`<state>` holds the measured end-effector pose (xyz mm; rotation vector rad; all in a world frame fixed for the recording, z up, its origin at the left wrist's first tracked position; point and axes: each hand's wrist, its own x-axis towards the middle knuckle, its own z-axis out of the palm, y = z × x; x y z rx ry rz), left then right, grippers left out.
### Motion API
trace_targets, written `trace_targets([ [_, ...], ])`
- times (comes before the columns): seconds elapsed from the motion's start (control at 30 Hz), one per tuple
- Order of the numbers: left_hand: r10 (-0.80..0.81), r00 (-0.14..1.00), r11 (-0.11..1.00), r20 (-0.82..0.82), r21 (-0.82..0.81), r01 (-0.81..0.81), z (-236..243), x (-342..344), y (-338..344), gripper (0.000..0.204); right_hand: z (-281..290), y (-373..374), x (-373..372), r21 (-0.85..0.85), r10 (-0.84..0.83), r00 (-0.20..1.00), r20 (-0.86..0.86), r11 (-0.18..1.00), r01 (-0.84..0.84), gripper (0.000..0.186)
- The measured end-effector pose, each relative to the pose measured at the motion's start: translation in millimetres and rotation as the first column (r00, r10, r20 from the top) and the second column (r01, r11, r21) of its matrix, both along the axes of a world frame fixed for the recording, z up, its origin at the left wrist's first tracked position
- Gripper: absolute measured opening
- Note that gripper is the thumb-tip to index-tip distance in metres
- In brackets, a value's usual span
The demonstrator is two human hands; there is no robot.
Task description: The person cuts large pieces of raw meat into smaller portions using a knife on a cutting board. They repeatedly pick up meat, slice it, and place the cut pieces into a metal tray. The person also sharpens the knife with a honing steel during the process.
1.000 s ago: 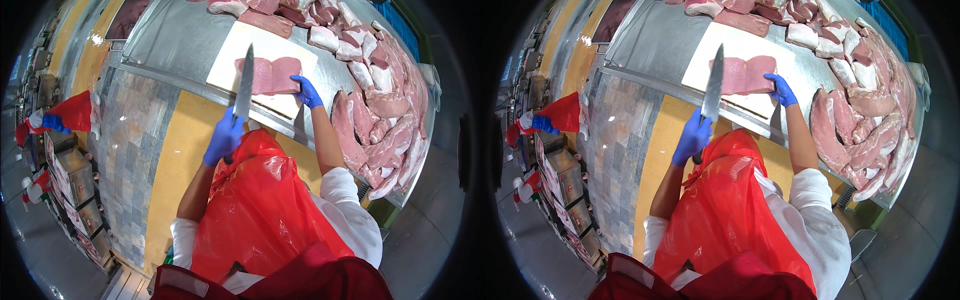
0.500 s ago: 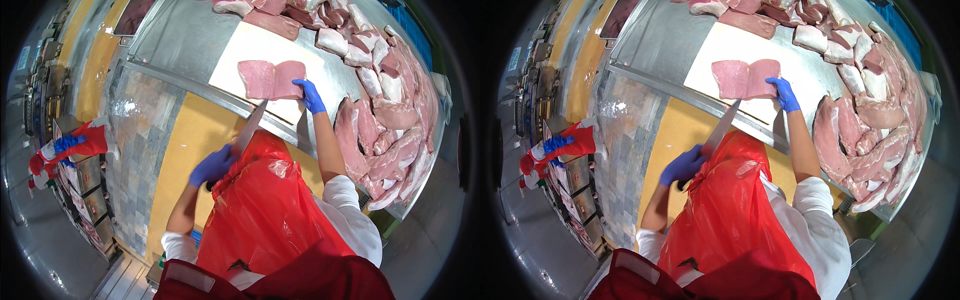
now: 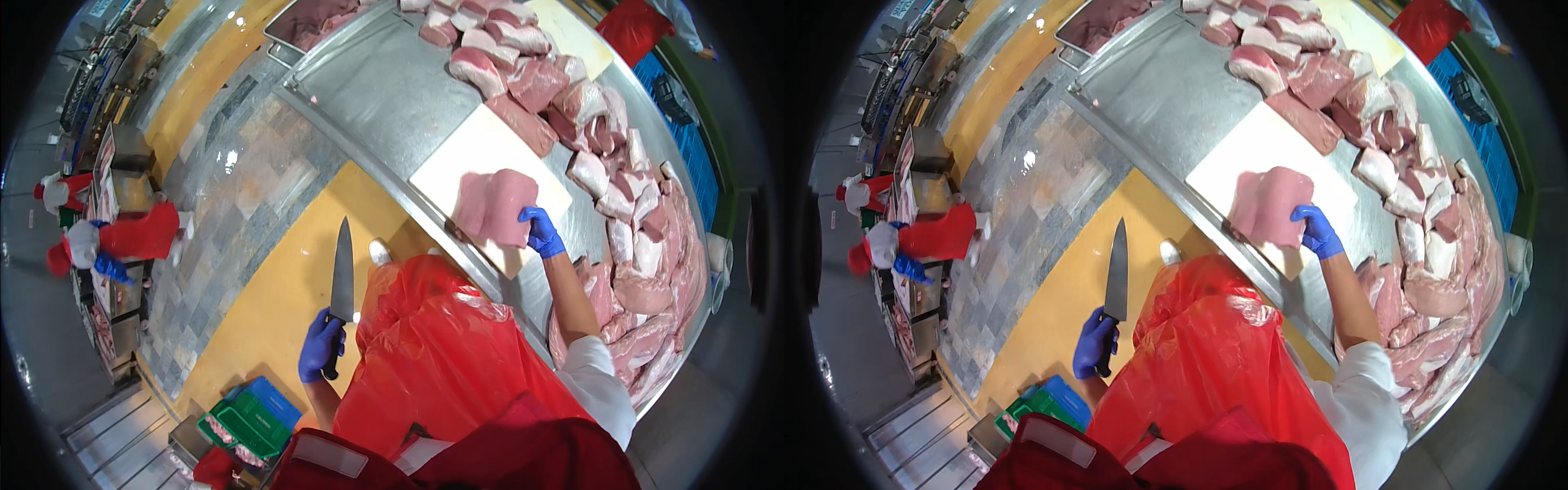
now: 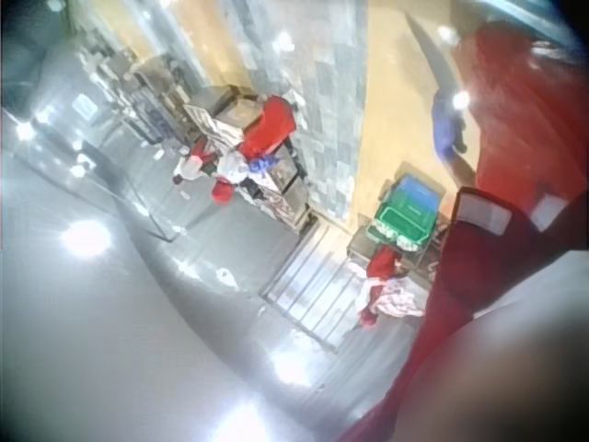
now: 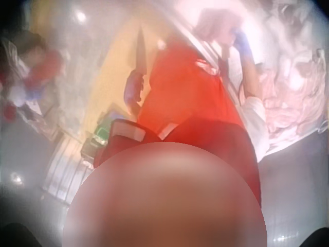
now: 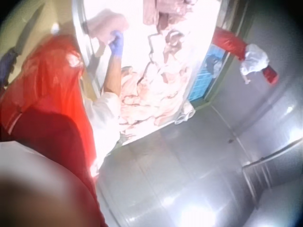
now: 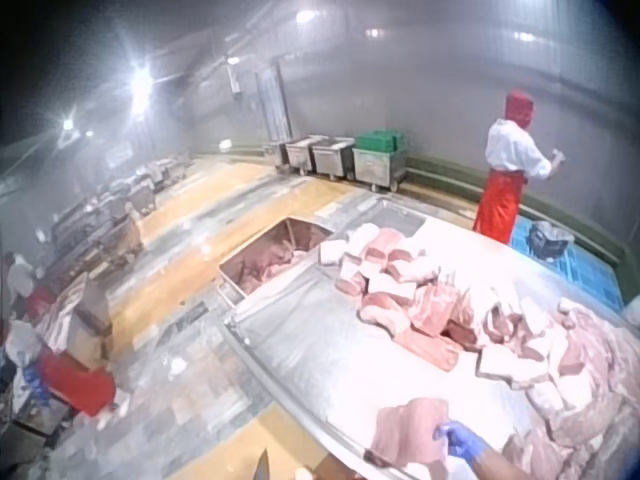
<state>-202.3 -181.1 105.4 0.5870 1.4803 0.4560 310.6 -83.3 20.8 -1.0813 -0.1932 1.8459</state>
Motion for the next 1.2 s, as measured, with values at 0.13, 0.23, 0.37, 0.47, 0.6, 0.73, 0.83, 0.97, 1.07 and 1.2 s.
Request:
trace_targets([
  [0.13, 0.069, 0.995, 0.995, 0.077, 0.073, -0.075, -29, -14, 21, 0.032, -24, 83, -4, 0.070, 0.481, 0.868, 0.120, 0.868, -0.491, 0.042],
  [0.23, 0.131, 0.984, 0.983, 0.119, 0.111, -0.145, -51, -36, 47, 0.032, 36, 142, -71, 0.511, 0.342, 0.666, 0.663, 0.443, -0.737, 0.034],
  [0.37, 0.165, 0.979, 0.976, 0.117, 0.126, -0.180, -51, -68, 101, 0.027, 99, 233, -165, 0.609, 0.391, 0.869, 0.302, 0.622, -0.492, 0.026],
  [0.47, 0.207, 0.974, 0.966, 0.090, 0.140, -0.218, -44, -94, 139, 0.025, 143, 348, -226, 0.511, 0.481, 0.830, -0.282, 0.807, -0.295, 0.021],
  [0.6, 0.183, 0.983, 0.967, 0.010, 0.181, -0.181, -42, -127, 182, 0.020, 206, 473, -304, 0.361, -0.113, 0.906, -0.408, 0.892, 0.274, 0.016],
  [0.73, 0.124, 0.992, 0.974, 0.022, 0.191, -0.125, -40, -151, 217, 0.018, 144, 542, -333, 0.773, -0.175, 0.985, -0.004, 0.624, 0.113, 0.018],
  [0.83, 0.113, 0.993, 0.978, 0.046, 0.171, -0.119, -55, -163, 232, 0.018, 133, 468, -362, 0.630, 0.050, 0.899, 0.436, 0.697, -0.344, 0.026],
  [0.97, 0.074, 0.994, 0.983, 0.087, 0.159, -0.087, -57, -156, 255, 0.019, 92, 422, -296, -0.058, 0.001, -0.061, 0.998, 0.291, -0.955, 0.036],
  [1.07, 0.044, 0.995, 0.986, 0.093, 0.154, -0.058, -57, -141, 275, 0.020, 31, 454, -175, -0.105, 0.081, -0.073, 0.994, 0.535, -0.838, 0.045],
  [1.2, -0.045, 0.998, 0.988, 0.053, 0.152, 0.037, -55, -120, 303, 0.024, 13, 512, 3, 0.207, -0.216, 0.005, 0.976, 0.927, -0.313, 0.057],
])
